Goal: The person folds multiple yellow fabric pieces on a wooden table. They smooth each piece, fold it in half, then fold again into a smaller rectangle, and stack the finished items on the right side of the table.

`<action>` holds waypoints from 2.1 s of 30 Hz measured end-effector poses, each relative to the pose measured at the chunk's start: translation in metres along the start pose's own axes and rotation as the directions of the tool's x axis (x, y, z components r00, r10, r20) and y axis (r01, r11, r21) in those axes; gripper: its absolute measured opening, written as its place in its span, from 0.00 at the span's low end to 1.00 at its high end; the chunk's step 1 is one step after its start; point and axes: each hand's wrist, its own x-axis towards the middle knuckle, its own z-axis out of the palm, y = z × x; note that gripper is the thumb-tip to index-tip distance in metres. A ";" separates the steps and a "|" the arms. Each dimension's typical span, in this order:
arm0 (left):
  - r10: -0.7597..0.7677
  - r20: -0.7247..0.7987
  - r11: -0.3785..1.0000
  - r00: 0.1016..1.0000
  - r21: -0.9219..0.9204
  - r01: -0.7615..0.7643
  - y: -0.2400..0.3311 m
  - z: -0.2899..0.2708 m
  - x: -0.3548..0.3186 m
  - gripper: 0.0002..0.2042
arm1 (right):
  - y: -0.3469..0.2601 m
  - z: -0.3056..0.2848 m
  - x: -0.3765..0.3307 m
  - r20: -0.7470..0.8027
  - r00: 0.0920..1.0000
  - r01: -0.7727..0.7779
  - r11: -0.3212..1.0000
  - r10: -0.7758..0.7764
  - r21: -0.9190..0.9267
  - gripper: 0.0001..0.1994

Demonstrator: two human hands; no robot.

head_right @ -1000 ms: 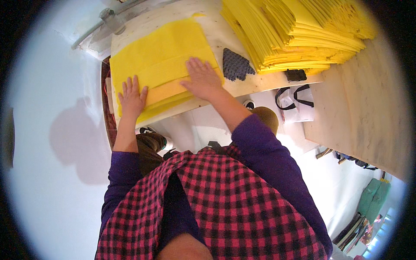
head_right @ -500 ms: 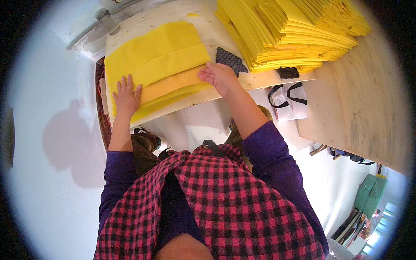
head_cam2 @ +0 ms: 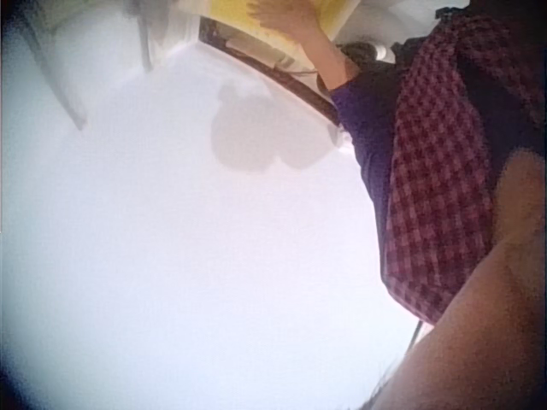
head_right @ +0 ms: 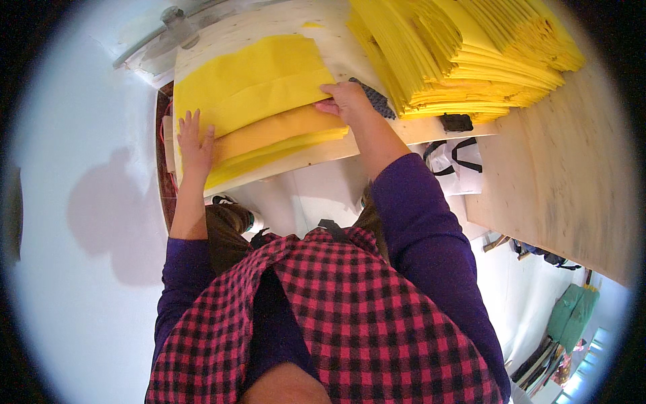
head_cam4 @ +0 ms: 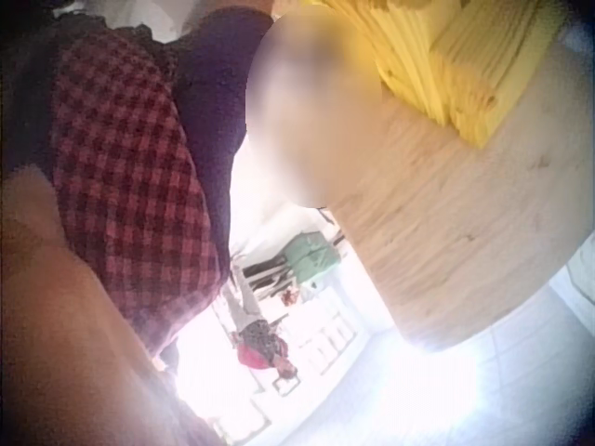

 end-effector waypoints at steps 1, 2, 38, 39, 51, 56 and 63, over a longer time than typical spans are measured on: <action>0.027 -0.025 0.988 0.999 -0.149 -0.030 -0.001 -0.009 -0.004 0.25 | 0.000 -0.001 0.001 0.003 1.000 0.001 1.000 -0.001 -0.001 0.12; 0.010 -0.060 0.950 0.998 -0.311 -0.028 -0.001 -0.018 -0.007 0.23 | -0.001 -0.001 0.002 -0.006 1.000 0.002 1.000 -0.002 0.001 0.12; -0.377 0.698 -0.064 0.609 -0.676 0.734 -0.085 -0.016 0.108 0.15 | -0.050 -0.006 0.061 0.057 0.998 0.003 0.965 0.012 -0.263 0.13; -0.403 0.691 -0.056 0.600 -0.672 0.738 -0.085 -0.014 0.111 0.15 | -0.050 -0.005 0.064 0.063 0.998 0.015 0.959 0.003 -0.283 0.12; -0.273 0.709 0.028 0.650 -0.669 0.742 -0.084 -0.015 0.106 0.17 | -0.035 -0.022 0.067 0.126 0.992 0.047 0.925 0.001 -0.377 0.09; -0.341 0.729 -0.079 0.593 -0.651 0.755 -0.082 -0.014 0.116 0.18 | -0.053 -0.007 0.063 0.146 0.989 0.042 0.896 0.026 -0.442 0.13; -0.258 0.745 -0.028 0.615 -0.642 0.766 -0.088 -0.013 0.121 0.19 | -0.057 0.015 0.051 -0.051 0.998 0.024 0.930 -0.046 -0.367 0.20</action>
